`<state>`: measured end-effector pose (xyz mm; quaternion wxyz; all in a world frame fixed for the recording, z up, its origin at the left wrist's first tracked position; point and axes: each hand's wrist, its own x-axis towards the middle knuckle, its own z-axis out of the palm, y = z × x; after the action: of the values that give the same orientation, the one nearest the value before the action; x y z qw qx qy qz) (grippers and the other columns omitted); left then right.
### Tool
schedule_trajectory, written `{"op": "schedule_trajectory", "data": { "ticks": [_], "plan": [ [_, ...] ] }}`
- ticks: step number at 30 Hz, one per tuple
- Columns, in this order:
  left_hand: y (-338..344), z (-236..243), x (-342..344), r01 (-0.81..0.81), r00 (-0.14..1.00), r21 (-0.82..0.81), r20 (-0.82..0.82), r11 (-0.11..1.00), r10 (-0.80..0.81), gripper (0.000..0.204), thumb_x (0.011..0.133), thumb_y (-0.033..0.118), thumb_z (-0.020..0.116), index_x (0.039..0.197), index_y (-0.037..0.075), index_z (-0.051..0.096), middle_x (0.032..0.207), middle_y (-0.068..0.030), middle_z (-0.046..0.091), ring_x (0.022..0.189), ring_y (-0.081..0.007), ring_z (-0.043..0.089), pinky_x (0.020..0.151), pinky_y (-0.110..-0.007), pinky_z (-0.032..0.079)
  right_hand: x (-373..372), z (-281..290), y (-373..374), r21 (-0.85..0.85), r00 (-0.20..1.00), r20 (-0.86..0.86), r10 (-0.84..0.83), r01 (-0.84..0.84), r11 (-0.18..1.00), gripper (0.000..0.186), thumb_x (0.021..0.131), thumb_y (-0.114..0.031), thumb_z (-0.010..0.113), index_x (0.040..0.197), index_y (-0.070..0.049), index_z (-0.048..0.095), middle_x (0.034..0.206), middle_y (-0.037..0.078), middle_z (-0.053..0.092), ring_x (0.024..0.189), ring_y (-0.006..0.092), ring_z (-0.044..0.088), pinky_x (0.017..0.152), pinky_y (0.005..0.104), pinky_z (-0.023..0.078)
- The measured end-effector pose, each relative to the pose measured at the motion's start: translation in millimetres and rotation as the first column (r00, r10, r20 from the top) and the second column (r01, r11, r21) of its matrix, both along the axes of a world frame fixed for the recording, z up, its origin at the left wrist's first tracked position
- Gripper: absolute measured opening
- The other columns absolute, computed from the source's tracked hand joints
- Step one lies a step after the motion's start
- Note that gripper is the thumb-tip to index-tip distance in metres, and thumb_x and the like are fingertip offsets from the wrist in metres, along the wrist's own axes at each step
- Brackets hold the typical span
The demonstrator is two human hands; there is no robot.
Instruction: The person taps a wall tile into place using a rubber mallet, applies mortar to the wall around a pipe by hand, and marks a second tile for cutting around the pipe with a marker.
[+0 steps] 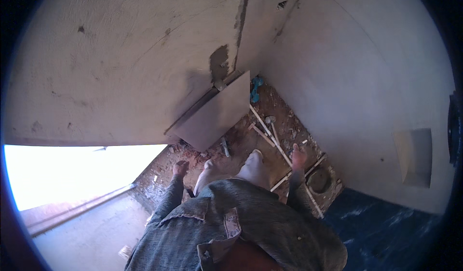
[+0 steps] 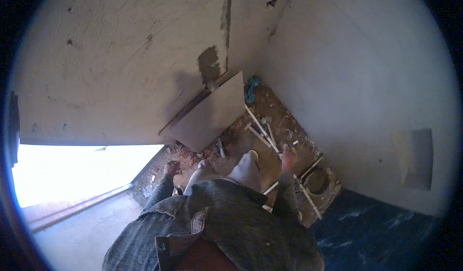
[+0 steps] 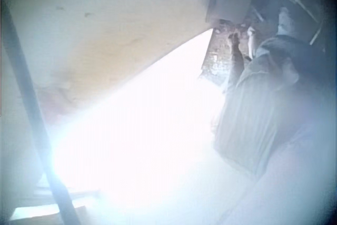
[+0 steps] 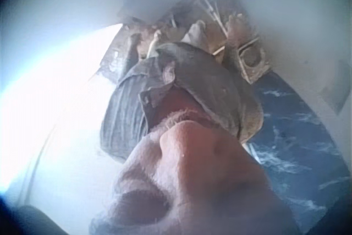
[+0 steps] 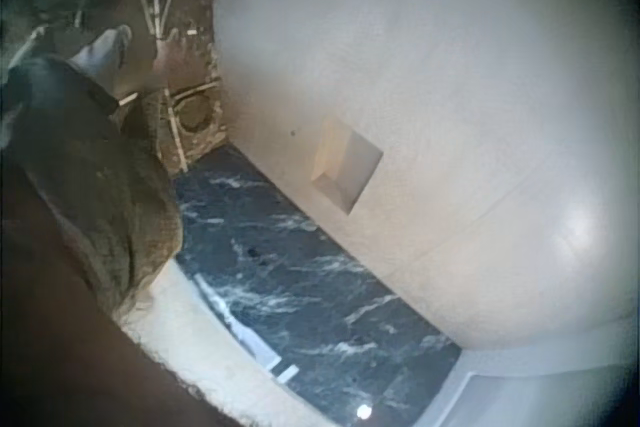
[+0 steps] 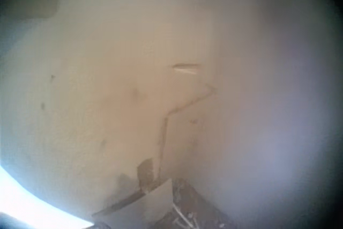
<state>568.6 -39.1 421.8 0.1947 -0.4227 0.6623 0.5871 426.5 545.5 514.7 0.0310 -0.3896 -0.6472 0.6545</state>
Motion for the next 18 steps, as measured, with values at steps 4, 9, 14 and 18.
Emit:
{"op": "schedule_trajectory", "data": {
  "ticks": [4, 9, 14, 18],
  "plan": [
    [33.2, -0.6, -11.6, -0.141, 0.985, -0.033, -0.109, 0.989, 0.137, 0.036, 0.083, 0.034, 0.07, 0.104, 0.005, 0.069, 0.077, -0.004, 0.066, 0.064, -0.0139, 0.06, 0.051, -0.029, 0.049, -113.2, -26.7, 7.0, 0.196, 0.933, 0.098, 0.347, -0.36, 0.912, 0.029, 0.092, -0.021, 0.065, 0.112, -0.001, 0.056, 0.057, 0.0, 0.049, 0.045, 0.0102, 0.045, 0.04, 0.0287, 0.036],
    [60.6, -79.7, -21.3, -0.517, 0.854, -0.114, -0.134, 0.848, 0.503, 0.041, 0.083, 0.036, 0.07, 0.107, 0.002, 0.067, 0.082, -0.0058, 0.064, 0.067, -0.0154, 0.059, 0.05, -0.03, 0.048, -243.7, -116.1, 3.6, -0.103, 0.779, -0.135, 0.613, -0.626, 0.773, 0.017, 0.097, -0.018, 0.056, 0.106, -0.005, 0.051, 0.066, 0.002, 0.054, 0.052, 0.0092, 0.05, 0.042, 0.0249, 0.038],
    [60.0, -143.3, -56.3, -0.661, 0.745, -0.244, -0.327, 0.709, 0.582, 0.066, 0.084, 0.041, 0.071, 0.129, -0.003, 0.051, 0.12, -0.0174, 0.059, 0.11, -0.0266, 0.056, 0.092, -0.037, 0.047, -318.3, -229.9, -64.1, -0.043, 0.755, -0.042, 0.654, -0.656, 0.754, 0.019, 0.099, -0.02, 0.052, 0.11, -0.005, 0.05, 0.077, 0.003, 0.059, 0.06, 0.009, 0.055, 0.047, 0.0235, 0.041],
    [62.1, -210.6, -111.2, -0.628, 0.718, -0.198, -0.521, 0.753, 0.462, 0.071, 0.085, 0.041, 0.07, 0.134, -0.004, 0.045, 0.129, -0.019, 0.055, 0.121, -0.0271, 0.051, 0.103, -0.037, 0.039, -392.5, -350.9, -73.2, 0.311, 0.704, -0.278, 0.653, -0.577, 0.755, 0.033, 0.1, -0.028, 0.049, 0.12, -0.002, 0.047, 0.086, 0.006, 0.062, 0.073, 0.0134, 0.058, 0.06, 0.0305, 0.046]
  ]
}}
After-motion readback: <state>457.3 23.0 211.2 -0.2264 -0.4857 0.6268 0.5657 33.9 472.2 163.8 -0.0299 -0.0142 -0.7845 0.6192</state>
